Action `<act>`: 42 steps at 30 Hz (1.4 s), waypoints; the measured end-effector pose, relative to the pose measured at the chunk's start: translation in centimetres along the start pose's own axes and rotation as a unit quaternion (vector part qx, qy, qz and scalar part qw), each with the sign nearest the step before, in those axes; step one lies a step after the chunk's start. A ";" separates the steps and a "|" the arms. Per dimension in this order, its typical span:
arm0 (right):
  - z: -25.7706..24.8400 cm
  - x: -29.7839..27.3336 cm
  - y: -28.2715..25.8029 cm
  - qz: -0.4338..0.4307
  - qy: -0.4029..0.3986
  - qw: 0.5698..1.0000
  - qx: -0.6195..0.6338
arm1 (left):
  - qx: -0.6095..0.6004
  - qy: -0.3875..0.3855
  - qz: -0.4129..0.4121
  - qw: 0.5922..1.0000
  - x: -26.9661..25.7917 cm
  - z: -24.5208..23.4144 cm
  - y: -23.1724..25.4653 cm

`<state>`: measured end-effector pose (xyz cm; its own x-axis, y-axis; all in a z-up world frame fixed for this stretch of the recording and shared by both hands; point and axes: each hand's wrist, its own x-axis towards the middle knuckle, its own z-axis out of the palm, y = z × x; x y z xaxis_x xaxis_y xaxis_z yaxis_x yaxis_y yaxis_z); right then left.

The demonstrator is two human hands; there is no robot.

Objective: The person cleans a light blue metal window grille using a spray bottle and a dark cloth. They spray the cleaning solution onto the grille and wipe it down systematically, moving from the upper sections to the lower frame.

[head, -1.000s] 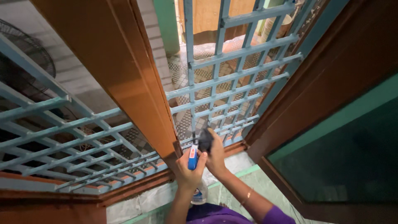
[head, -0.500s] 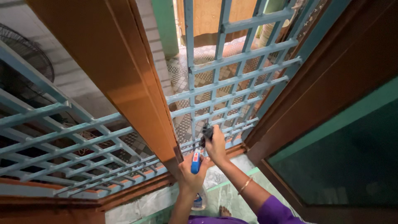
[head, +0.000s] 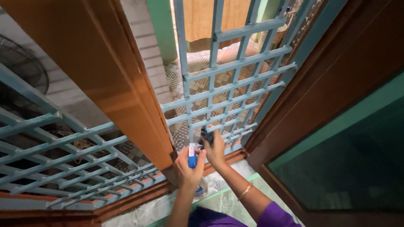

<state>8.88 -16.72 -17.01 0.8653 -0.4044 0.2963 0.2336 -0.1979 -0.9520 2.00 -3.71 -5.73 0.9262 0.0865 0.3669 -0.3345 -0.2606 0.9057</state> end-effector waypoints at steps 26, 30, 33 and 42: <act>-2.5 -0.2 -9.6 -0.175 0.148 0.960 -0.160 | -0.032 0.021 0.043 0.998 -2.2 0.0 0.7; -3.4 0.3 -9.7 -0.220 0.090 0.957 -0.165 | -0.012 0.013 0.023 1.000 -2.5 0.2 1.7; -4.9 -0.5 -10.9 -0.192 0.083 0.959 -0.189 | -0.003 0.016 0.033 0.999 -2.7 0.3 2.2; -6.8 1.9 -11.1 -0.134 0.180 0.961 -0.160 | 0.027 0.002 0.026 0.999 -2.9 0.7 2.4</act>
<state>4.88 -21.36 -5.39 0.5706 -0.5716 0.5896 0.2286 -0.5791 -0.7826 -1.38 -5.27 -4.82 0.9069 0.0760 0.4143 -0.3722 -0.3159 0.8727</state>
